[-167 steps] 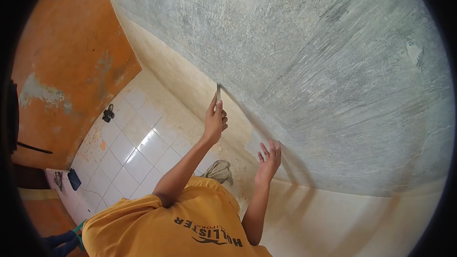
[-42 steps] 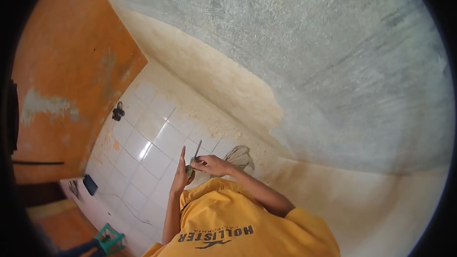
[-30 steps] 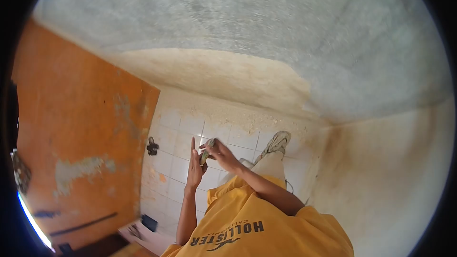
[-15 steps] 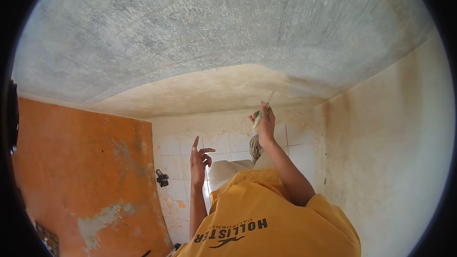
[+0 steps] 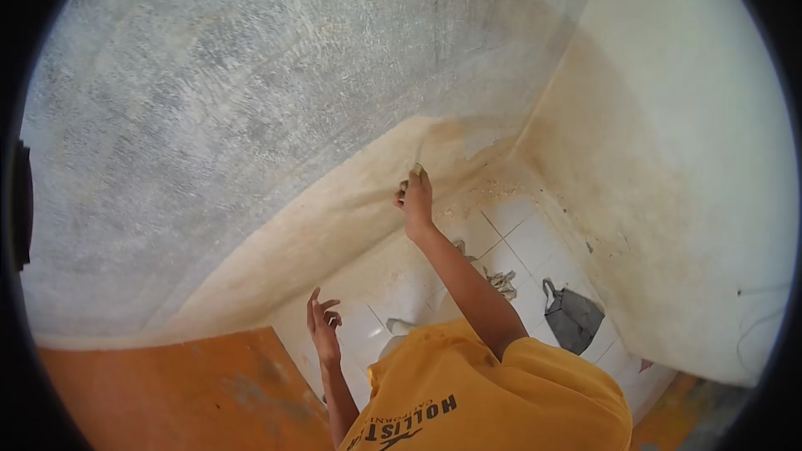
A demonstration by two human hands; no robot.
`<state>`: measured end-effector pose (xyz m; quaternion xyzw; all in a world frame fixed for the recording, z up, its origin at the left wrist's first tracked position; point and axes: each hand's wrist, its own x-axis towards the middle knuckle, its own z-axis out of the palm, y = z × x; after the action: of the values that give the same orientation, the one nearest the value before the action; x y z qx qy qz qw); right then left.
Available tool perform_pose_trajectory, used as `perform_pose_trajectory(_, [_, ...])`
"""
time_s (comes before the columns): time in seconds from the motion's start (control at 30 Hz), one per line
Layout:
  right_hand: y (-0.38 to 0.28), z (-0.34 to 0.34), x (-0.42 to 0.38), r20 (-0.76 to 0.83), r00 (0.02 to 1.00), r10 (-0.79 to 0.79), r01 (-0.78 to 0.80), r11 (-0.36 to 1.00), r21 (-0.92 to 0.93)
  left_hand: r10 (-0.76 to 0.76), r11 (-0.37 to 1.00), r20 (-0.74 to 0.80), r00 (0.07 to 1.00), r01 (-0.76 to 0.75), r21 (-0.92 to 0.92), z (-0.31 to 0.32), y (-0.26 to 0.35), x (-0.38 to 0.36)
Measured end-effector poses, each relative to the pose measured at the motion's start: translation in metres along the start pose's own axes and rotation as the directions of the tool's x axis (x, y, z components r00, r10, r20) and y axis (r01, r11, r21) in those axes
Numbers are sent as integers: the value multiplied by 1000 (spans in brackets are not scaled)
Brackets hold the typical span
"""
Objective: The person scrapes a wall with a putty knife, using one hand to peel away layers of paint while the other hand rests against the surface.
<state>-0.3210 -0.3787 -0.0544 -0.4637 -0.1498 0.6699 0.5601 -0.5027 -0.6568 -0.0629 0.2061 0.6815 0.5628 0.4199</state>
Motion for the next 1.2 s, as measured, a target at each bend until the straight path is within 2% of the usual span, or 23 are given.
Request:
perform_pose_trajectory(0.07, [1,27,-6,26,992,-121,121,993,-2,-4,999,40,999,2,45,-34,8,11])
perform_pose_trajectory(0.2, [2,70,-33,11,994,-106,104,990,95,23,992,107,994,-36,124,-73,11,38])
perform_pose_trajectory(0.37, [17,114,-74,-18,998,-55,57,985,163,163,964,248,955,-207,166,-42,57,62])
perform_pose_trajectory(0.4, [19,113,-70,-5,998,-61,61,980,191,209,948,293,933,-267,175,-32,68,63])
perform_pose_trajectory(0.5, [13,80,8,-147,977,-154,186,953,239,319,884,388,864,-420,208,-18,109,63])
perform_pose_trajectory(0.53, [-1,69,15,-20,991,-133,132,938,321,354,862,391,850,-459,216,-17,120,62])
perform_pose_trajectory(0.6, [12,88,-5,-118,984,-135,159,961,228,387,834,378,841,-494,245,-15,138,69])
perform_pose_trajectory(0.63, [13,97,-23,-166,977,-137,166,970,175,460,781,356,813,-562,273,-12,142,75])
perform_pose_trajectory(0.7, [12,99,-45,-114,990,-87,112,968,227,589,653,325,740,-673,348,-1,151,88])
perform_pose_trajectory(0.73, [13,99,-47,-87,994,-60,81,963,259,585,616,352,731,-683,393,4,163,88])
perform_pose_trajectory(0.83, [0,82,-24,16,1000,-26,16,892,452,735,404,353,579,-791,459,25,182,95])
perform_pose_trajectory(0.87, [11,88,-27,-30,998,-56,64,900,431,768,325,363,527,-810,488,32,184,99])
perform_pose_trajectory(0.93, [11,96,-54,14,999,-41,33,928,372,824,157,394,408,-832,532,49,186,115])
perform_pose_trajectory(0.97, [6,98,-60,35,999,-32,18,940,340,811,117,414,414,-807,579,59,183,121])
perform_pose_trajectory(1.0, [-3,97,-56,-29,999,21,-10,941,339,796,78,431,425,-778,624,68,176,126])
perform_pose_trajectory(1.03, [-8,91,-48,-2,1000,30,-28,930,367,780,37,447,438,-745,666,77,168,134])
perform_pose_trajectory(1.07, [-12,82,-41,25,999,40,-47,919,392,739,80,463,490,-746,662,79,155,155])
perform_pose_trajectory(1.17, [-4,89,-55,27,997,76,-80,922,379,750,86,365,552,-628,773,91,135,190])
perform_pose_trajectory(1.2, [-1,94,-61,18,996,86,-87,927,364,758,30,378,531,-608,793,94,129,202])
